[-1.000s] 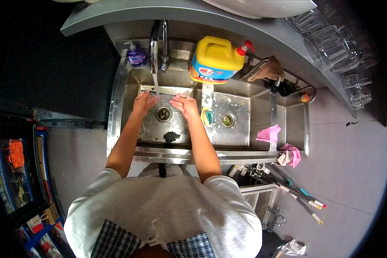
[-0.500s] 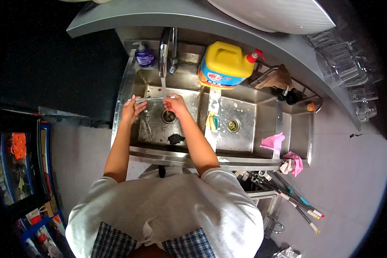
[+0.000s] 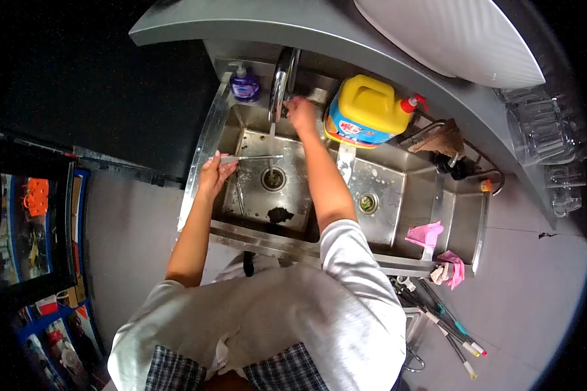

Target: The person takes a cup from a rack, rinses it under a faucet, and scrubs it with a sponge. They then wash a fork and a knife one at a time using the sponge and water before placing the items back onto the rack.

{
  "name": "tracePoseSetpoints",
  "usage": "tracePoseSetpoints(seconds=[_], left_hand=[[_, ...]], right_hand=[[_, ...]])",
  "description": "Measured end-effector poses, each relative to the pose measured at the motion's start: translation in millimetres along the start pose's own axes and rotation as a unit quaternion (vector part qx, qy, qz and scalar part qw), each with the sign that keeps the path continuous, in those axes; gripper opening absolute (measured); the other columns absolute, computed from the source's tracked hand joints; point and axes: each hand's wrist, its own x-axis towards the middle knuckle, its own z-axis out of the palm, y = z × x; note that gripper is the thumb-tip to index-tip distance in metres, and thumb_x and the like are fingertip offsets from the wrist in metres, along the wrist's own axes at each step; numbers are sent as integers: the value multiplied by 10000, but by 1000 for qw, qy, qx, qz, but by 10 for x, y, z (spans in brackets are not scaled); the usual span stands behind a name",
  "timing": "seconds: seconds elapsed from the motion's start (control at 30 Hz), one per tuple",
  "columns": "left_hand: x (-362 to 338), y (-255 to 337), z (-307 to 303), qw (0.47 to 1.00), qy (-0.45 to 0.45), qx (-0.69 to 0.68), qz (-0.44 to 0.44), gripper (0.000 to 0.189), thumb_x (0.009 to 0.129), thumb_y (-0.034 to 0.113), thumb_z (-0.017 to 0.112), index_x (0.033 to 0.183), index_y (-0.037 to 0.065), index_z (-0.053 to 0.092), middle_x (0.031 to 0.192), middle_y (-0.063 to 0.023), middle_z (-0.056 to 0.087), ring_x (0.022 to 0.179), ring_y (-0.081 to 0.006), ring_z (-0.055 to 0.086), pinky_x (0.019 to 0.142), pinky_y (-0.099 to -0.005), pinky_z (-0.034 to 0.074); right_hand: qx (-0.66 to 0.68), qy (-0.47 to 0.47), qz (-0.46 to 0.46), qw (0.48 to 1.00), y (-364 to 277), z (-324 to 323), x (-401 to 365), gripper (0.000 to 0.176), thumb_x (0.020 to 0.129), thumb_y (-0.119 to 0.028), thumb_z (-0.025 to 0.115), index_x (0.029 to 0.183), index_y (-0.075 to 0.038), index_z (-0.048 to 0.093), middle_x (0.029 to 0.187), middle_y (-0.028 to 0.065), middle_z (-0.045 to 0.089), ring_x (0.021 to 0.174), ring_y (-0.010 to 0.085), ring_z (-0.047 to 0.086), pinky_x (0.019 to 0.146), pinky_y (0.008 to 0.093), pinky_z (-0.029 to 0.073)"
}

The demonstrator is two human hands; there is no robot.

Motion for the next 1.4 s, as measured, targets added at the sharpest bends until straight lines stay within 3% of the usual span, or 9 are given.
tracePoseSetpoints(seconds=[0.1, 0.23, 0.37, 0.63, 0.8, 1.1, 1.27, 1.33, 1.4], left_hand=[[-57, 35, -8, 1000, 9, -1, -2, 357, 913, 298, 499, 1015, -44, 497, 891, -196, 615, 820, -283, 642, 727, -353, 537], [-211, -9, -23, 999, 10, 41, 1, 363, 920, 301, 479, 1010, -50, 499, 907, -197, 619, 817, -268, 648, 704, -324, 554], [-254, -283, -62, 997, -32, 60, -33, 352, 918, 309, 486, 1009, -30, 497, 924, -188, 612, 857, -275, 638, 727, -336, 539], [-394, -369, 314, 982, -104, 146, -58, 295, 918, 232, 497, 922, -61, 528, 751, -161, 601, 713, -258, 651, 631, -317, 554], [-310, -426, 422, 980, -113, 144, -74, 527, 932, 515, 255, 1060, 78, 520, 1020, -94, 596, 879, -233, 605, 685, -335, 497], [-242, -2022, 1197, 854, -286, 426, 84, 103, 804, 85, 542, 893, 61, 589, 858, -78, 634, 789, -168, 595, 711, -291, 466], [-230, -1900, 693, 834, -266, 481, 38, 89, 785, 77, 551, 856, 51, 596, 845, -109, 645, 785, -190, 614, 703, -295, 464], [86, -2094, 233, 850, -268, 451, 43, 69, 767, 77, 561, 814, 60, 609, 803, -108, 645, 755, -183, 614, 675, -301, 466], [70, -1824, -65, 800, -270, 505, 181, 54, 766, 79, 559, 791, 61, 604, 779, -105, 637, 717, -172, 601, 653, -307, 467]], right_hand=[[273, 55, 130, 952, 156, -117, 243, 133, 797, -138, 587, 803, -6, 597, 683, 111, 636, 521, 194, 590, 496, 291, 480], [59, -17, -50, 997, 163, -537, -729, 148, 818, -164, 570, 802, -22, 607, 687, 55, 614, 627, 123, 575, 554, 263, 479], [317, -118, 227, 913, 104, -552, -1914, 212, 830, -235, 603, 953, -62, 604, 718, 17, 608, 687, 137, 579, 592, 277, 486], [189, -360, 102, 908, 10, -598, -2238, 179, 844, -219, 574, 814, -54, 637, 680, 52, 601, 682, 168, 575, 566, 293, 446], [115, -238, 45, 963, 15, -1067, -2396, 230, 845, -219, 529, 737, -27, 598, 697, 148, 585, 671, 264, 562, 633, 348, 437], [267, -7, 294, 918, 137, -2819, -3434, 224, 873, -229, 522, 703, -90, 565, 548, -68, 399, 481, 41, 340, 440, 209, 265], [610, 14, 224, 760, 668, -3103, -3682, 186, 907, -201, 489, 760, -88, 475, 521, -41, 271, 449, 69, 261, 414, 204, 215], [-50, 7, 401, 915, 1438, -2777, -3659, 147, 851, -168, 513, 835, -29, 559, 707, 114, 513, 652, 255, 499, 577, 351, 400], [-360, 6, 427, 829, 1512, -2689, -3462, 205, 798, -149, 529, 898, 8, 615, 903, 231, 609, 863, 378, 589, 757, 442, 466]])
